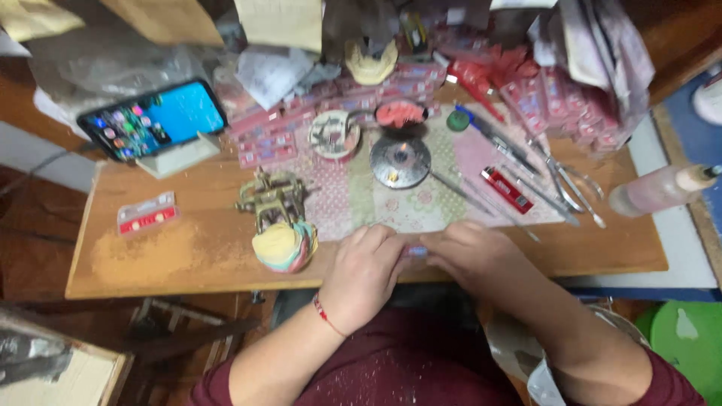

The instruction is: The person uses a rotary tool to grind a small object, then works on a dental prosthesis mounted on an articulator. They use a metal tool to apply and shape pink material onto the model, occasionally picking up and handling small packaged items.

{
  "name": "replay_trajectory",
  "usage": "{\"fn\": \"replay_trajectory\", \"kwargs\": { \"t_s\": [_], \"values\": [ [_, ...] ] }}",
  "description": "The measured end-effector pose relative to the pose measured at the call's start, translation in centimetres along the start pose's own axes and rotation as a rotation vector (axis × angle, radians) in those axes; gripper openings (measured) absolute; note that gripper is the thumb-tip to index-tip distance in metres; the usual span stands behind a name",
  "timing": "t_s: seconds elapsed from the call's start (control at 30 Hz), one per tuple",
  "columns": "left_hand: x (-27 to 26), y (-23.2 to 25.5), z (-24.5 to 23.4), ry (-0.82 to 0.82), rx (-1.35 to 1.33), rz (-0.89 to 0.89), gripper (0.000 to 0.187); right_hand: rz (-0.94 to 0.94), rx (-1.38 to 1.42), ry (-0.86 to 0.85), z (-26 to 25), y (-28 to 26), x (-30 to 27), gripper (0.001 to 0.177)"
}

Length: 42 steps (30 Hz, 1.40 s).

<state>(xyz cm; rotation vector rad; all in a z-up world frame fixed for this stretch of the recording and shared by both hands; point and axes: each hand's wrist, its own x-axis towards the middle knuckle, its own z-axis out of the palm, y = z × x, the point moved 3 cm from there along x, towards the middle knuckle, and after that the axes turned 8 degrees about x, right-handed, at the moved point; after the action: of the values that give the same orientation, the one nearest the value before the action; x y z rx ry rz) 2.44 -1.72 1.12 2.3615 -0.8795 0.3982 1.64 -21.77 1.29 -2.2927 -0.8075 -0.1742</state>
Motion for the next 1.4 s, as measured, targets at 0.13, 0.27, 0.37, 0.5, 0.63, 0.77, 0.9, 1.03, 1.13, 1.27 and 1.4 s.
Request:
{"fn": "replay_trajectory", "kwargs": {
  "t_s": [0.13, 0.27, 0.37, 0.5, 0.63, 0.77, 0.9, 1.03, 1.13, 1.27, 1.4],
  "values": [
    [-0.4, -0.2, 0.4, -0.029, 0.006, -0.027, 0.023, 0.071, -0.070, -0.021, 1.2, 1.2, -0.7, 0.027],
    [0.0, 0.1, 0.1, -0.021, -0.026, -0.033, 0.028, 0.128, -0.053, 0.092, 1.7, 0.6, -0.5, 0.016],
    [0.3, 0.4, -0.4, 0.007, -0.012, -0.026, 0.037, 0.122, -0.049, 0.277, 2.2, -0.1, -0.3, 0.008],
    [0.1, 0.5, -0.2, -0.009, 0.071, -0.060, 0.048, 0.203, -0.229, 0.389, 2.6, -1.2, -0.3, 0.007],
    [-1.2, -0.5, 1.2, 0.053, 0.147, -0.027, 0.046, 0.285, -0.440, 0.351, 3.9, -0.5, -0.9, 0.007],
    [-2.4, 0.0, -0.4, 0.124, 0.163, -0.053, 0.050, 0.178, -0.467, 0.315, 4.5, 0.7, -2.9, 0.006],
    [-6.3, 0.0, -5.6, 0.195, 0.100, 0.125, 0.052, 0.191, -0.520, 0.356, 4.0, 0.9, -4.4, 0.007],
    [-9.0, -5.3, -10.9, -0.128, 0.477, -0.184, 0.020, 0.187, -0.602, 0.352, 3.4, 4.5, -7.8, 0.011],
    [-12.4, -14.6, -16.1, 0.595, 0.626, -0.308, 0.005, 0.402, -0.093, 0.466, 4.7, 13.0, -12.5, 0.016],
    [-13.5, -19.6, -18.4, 0.494, 0.658, -0.434, 0.021, 0.431, 0.010, 0.563, 5.1, 15.5, -15.5, 0.018],
    [-13.1, -20.9, -18.5, 0.360, 0.651, -0.369, 0.019, 0.239, -0.139, 0.574, 3.4, 8.2, -13.3, 0.015]
  ]
}}
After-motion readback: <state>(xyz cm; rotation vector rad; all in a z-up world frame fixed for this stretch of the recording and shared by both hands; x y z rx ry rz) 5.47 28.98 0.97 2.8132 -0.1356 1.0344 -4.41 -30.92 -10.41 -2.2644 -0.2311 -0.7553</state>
